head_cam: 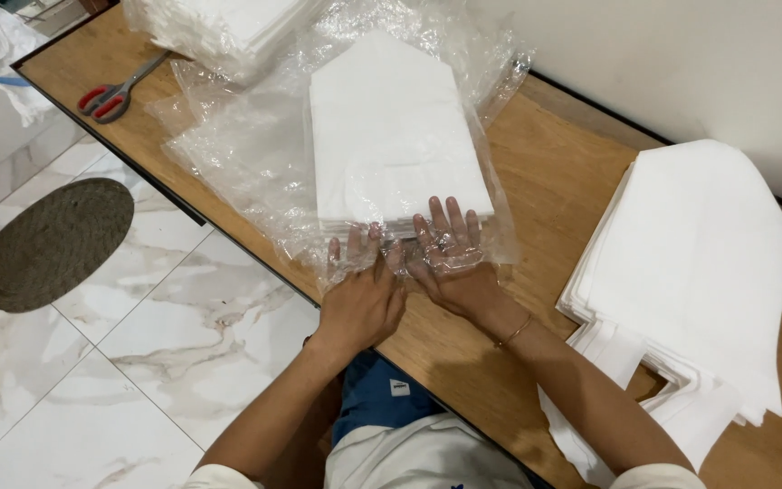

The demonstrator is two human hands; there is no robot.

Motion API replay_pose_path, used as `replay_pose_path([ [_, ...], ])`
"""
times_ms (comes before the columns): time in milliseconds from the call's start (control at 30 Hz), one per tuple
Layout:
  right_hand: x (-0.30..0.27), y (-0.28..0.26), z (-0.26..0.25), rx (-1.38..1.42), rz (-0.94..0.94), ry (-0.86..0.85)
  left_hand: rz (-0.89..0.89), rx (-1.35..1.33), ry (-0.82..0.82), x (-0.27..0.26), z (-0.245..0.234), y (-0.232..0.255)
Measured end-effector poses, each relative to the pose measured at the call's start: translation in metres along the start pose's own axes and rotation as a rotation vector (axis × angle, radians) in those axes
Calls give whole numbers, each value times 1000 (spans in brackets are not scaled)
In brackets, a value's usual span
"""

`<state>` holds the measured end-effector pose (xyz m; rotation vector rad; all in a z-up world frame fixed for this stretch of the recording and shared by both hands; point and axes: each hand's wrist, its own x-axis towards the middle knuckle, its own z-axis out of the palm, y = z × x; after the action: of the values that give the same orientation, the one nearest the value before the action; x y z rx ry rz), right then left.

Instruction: The person repeatedly folds white plastic shopping bags on a wooden table, aligning the edges and stacking them into a neat pile. The person then places the folded stack into a clear plastic bag and seals it.

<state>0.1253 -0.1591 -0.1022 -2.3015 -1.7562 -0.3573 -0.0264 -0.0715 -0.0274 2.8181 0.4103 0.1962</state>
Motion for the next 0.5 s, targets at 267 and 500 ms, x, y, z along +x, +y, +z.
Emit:
replay_pose_path([
  [267, 3, 8, -7, -8, 3, -9, -55, -18, -162, 7, -13, 3],
  [500, 6, 11, -6, -91, 75, 100, -93, -124, -165, 7, -41, 8],
])
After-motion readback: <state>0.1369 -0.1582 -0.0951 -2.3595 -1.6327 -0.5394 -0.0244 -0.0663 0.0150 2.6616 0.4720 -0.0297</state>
